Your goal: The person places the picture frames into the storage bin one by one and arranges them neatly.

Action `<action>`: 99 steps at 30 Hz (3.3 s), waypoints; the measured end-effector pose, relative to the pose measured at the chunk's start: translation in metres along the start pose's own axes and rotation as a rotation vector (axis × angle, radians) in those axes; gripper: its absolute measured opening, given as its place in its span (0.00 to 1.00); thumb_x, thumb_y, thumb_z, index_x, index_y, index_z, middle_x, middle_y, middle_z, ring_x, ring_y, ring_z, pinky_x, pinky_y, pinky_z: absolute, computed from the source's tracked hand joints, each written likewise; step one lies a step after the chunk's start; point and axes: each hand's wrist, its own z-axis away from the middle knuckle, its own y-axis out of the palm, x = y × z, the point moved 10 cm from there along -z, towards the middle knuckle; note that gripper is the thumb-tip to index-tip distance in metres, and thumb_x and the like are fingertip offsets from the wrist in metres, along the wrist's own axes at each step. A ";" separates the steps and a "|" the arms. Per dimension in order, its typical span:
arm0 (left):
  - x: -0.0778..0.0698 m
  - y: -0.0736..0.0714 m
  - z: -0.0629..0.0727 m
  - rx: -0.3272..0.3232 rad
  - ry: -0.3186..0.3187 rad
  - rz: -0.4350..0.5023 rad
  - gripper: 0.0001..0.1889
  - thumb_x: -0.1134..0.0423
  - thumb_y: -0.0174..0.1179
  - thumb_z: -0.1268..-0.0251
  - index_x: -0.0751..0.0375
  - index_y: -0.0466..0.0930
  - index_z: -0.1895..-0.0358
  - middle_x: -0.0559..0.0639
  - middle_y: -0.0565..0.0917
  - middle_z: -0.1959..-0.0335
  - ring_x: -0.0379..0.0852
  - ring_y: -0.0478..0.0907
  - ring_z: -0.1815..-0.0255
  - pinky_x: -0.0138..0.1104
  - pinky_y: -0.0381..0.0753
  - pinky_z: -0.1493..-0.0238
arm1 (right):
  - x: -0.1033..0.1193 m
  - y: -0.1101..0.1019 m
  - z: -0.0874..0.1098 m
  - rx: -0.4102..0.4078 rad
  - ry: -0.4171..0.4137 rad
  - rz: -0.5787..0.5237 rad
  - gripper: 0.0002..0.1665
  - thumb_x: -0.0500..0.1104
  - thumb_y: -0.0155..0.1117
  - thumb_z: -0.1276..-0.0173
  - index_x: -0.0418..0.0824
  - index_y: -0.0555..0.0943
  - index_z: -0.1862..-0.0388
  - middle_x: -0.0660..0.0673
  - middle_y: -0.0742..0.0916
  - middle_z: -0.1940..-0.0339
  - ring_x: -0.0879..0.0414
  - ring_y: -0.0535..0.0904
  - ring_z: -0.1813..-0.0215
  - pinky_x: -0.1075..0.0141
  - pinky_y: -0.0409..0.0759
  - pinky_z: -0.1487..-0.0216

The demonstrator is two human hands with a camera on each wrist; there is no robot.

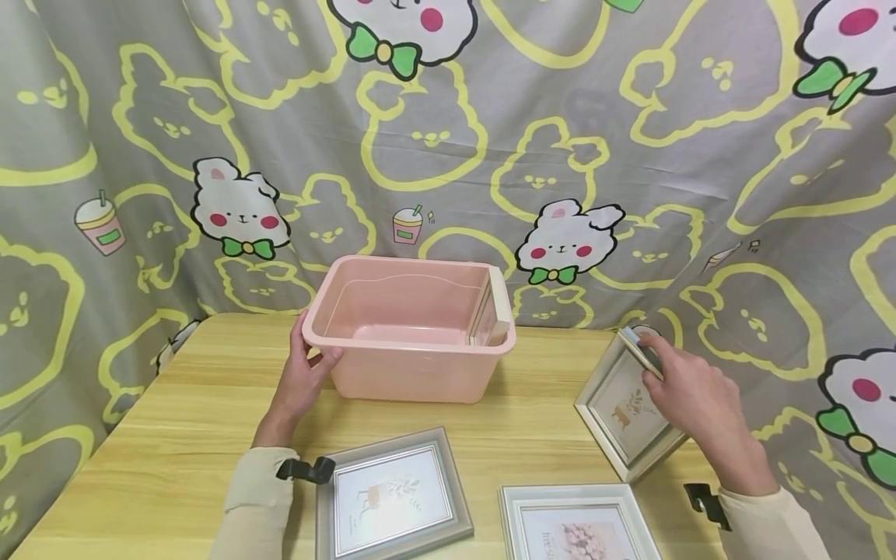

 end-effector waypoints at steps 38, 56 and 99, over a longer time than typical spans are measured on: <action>0.002 -0.001 0.000 0.006 -0.018 -0.026 0.45 0.61 0.59 0.32 0.42 0.37 0.22 0.56 0.60 0.28 0.39 0.62 0.36 0.22 0.72 0.42 | -0.009 0.013 -0.010 0.211 0.114 -0.035 0.37 0.45 0.49 0.35 0.43 0.56 0.26 0.36 0.83 0.70 0.45 0.73 0.76 0.56 0.65 0.83; 0.002 -0.001 0.001 0.005 -0.008 -0.017 0.45 0.61 0.59 0.32 0.42 0.37 0.22 0.57 0.60 0.28 0.37 0.63 0.37 0.18 0.71 0.45 | -0.012 0.015 -0.025 0.210 0.096 -0.191 0.38 0.49 0.56 0.33 0.39 0.59 0.27 0.30 0.81 0.56 0.48 0.77 0.68 0.64 0.70 0.76; -0.001 -0.002 0.001 -0.002 -0.001 -0.005 0.45 0.63 0.59 0.32 0.45 0.38 0.22 0.57 0.60 0.28 0.37 0.63 0.37 0.19 0.72 0.45 | 0.019 -0.044 -0.059 0.027 0.173 -0.449 0.36 0.48 0.58 0.35 0.47 0.63 0.28 0.31 0.82 0.51 0.43 0.81 0.58 0.65 0.79 0.71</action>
